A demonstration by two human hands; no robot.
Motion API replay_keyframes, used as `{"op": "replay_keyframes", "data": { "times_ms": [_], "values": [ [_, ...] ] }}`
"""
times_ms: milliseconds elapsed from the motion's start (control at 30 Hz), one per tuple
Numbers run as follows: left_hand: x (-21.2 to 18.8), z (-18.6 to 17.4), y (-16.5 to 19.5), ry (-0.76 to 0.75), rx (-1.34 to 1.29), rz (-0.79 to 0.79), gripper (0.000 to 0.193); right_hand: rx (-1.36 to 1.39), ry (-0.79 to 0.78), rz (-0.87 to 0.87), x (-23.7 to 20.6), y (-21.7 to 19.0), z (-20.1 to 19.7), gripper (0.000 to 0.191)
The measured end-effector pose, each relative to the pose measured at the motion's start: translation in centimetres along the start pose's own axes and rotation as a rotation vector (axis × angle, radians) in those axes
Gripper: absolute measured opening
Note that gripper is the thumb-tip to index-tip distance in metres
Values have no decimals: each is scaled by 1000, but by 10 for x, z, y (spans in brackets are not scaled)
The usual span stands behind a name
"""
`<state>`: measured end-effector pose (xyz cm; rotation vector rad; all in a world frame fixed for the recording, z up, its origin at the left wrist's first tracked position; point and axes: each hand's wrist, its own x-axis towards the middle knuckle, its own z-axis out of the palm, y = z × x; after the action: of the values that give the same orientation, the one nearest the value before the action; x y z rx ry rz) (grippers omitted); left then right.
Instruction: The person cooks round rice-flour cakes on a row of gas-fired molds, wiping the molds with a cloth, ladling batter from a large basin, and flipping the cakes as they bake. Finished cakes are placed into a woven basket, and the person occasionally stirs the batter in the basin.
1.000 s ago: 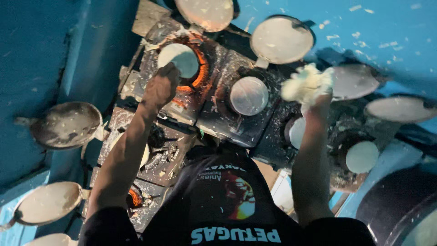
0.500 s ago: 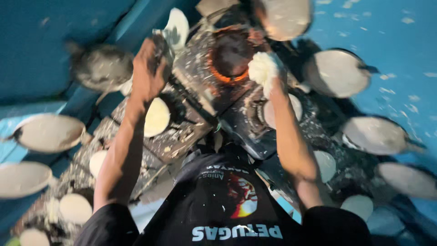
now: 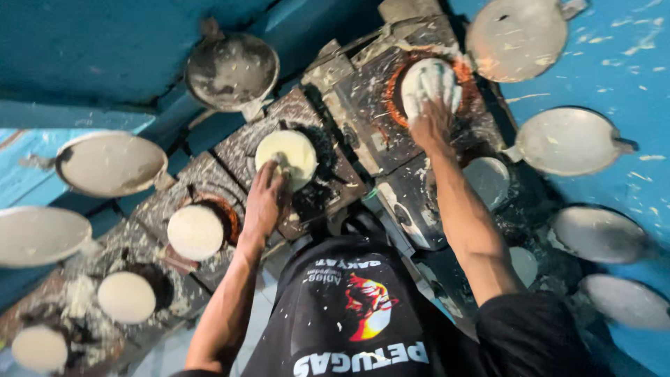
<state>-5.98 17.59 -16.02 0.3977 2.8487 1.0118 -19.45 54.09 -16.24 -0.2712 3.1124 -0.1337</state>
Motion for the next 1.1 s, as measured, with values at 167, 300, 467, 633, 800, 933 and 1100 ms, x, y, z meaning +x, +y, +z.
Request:
{"op": "replay_keyframes", "data": {
  "times_ms": [167, 300, 467, 633, 800, 933, 1100],
  "values": [
    [-5, 9, 8, 8, 207, 87, 38, 24, -106, 361, 37, 24, -11, 51],
    [-7, 21, 31, -87, 470, 91, 57, 95, -244, 245, 35, -12, -17, 73],
    [15, 28, 47, -138, 590, 3, 52, 150, -161, 25, -1, -16, -17, 51],
    [23, 25, 49, -25, 365, -64, 56, 223, -64, 558, 16, 40, 1, 32],
    [22, 27, 50, 21, 503, -26, 41, 94, 100, -72, 26, 54, 12, 30],
    [16, 29, 53, -18, 494, -67, 39, 226, 17, 430, 26, 51, 7, 30],
    [10, 29, 61, -24, 600, -37, 38, 203, 11, 238, 23, 49, 2, 30]
  ]
}}
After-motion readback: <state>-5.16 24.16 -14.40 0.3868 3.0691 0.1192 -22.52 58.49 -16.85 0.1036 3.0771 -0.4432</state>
